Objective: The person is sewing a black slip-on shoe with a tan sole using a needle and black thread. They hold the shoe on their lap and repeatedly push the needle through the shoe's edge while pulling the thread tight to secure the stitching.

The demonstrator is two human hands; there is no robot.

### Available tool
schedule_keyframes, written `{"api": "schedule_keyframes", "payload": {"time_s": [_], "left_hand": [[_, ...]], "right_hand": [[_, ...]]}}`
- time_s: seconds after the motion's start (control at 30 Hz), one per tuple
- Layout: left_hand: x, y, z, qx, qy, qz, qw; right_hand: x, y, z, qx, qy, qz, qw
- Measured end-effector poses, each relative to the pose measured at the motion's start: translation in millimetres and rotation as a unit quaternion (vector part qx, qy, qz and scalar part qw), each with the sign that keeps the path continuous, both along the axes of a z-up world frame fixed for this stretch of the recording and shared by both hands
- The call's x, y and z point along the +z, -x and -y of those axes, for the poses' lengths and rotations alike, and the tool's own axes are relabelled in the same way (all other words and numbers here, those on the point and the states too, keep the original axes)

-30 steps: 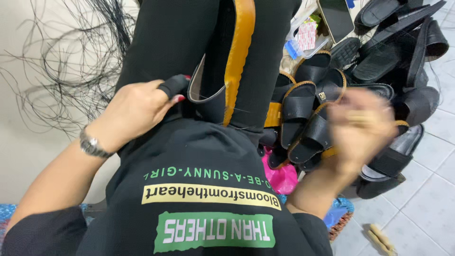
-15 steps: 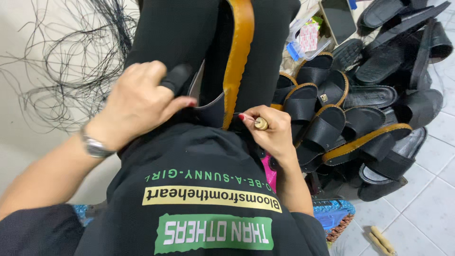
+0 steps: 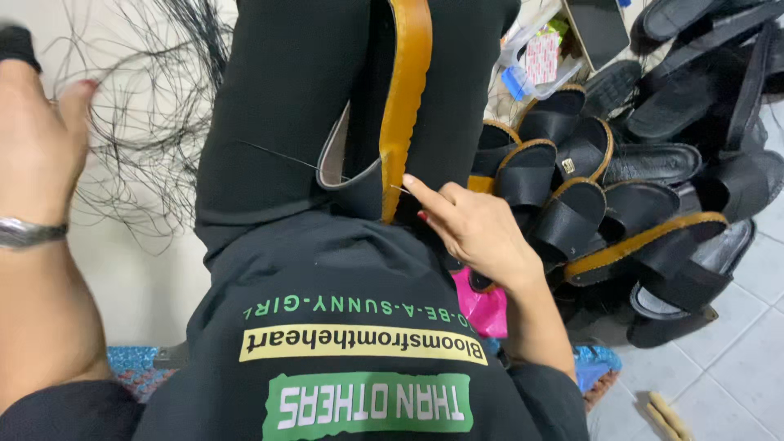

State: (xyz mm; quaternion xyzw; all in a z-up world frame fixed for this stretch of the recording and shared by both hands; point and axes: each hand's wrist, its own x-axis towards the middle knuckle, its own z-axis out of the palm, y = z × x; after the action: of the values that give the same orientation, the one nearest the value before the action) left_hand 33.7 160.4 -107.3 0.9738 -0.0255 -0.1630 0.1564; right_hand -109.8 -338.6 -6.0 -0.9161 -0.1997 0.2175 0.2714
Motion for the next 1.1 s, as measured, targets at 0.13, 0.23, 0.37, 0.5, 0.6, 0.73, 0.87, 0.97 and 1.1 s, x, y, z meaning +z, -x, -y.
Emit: {"api": "schedule_keyframes", "payload": {"time_s": [0.13, 0.23, 0.37, 0.5, 0.6, 0.73, 0.87, 0.97, 1.1], "left_hand": [[114, 12, 121, -0.180, 0.169, 0.119, 0.962], [130, 26, 169, -0.218, 0.299, 0.046, 0.928], [120, 39, 188, -0.238, 0.356, -0.070, 0.901], [113, 44, 198, -0.242, 0.335, -0.114, 0.903], [100, 48, 202, -0.295, 0.350, -0.076, 0.886], [88, 56, 216, -0.304, 0.345, -0.075, 0.885], [80, 52, 230, -0.349, 0.390, -0.013, 0.852], [75, 51, 230, -0.309, 0.413, -0.017, 0.857], [73, 49, 225, -0.293, 0.433, -0.033, 0.852]], "right_hand": [[0, 2, 2, 0.016, 0.067, 0.035, 0.997], [3, -1, 3, 0.025, 0.073, 0.043, 0.996], [10, -6, 3, 0.043, 0.069, 0.015, 0.997], [11, -11, 4, 0.049, 0.064, 0.028, 0.996], [20, -16, 0, 0.043, 0.066, -0.005, 0.997], [46, -14, -24, 0.034, 0.206, -0.011, 0.978], [45, -8, -36, 0.051, 0.301, 0.021, 0.952], [45, -20, -31, 0.012, 0.208, -0.011, 0.978], [37, -34, -42, -0.027, 0.123, -0.059, 0.990]]}}
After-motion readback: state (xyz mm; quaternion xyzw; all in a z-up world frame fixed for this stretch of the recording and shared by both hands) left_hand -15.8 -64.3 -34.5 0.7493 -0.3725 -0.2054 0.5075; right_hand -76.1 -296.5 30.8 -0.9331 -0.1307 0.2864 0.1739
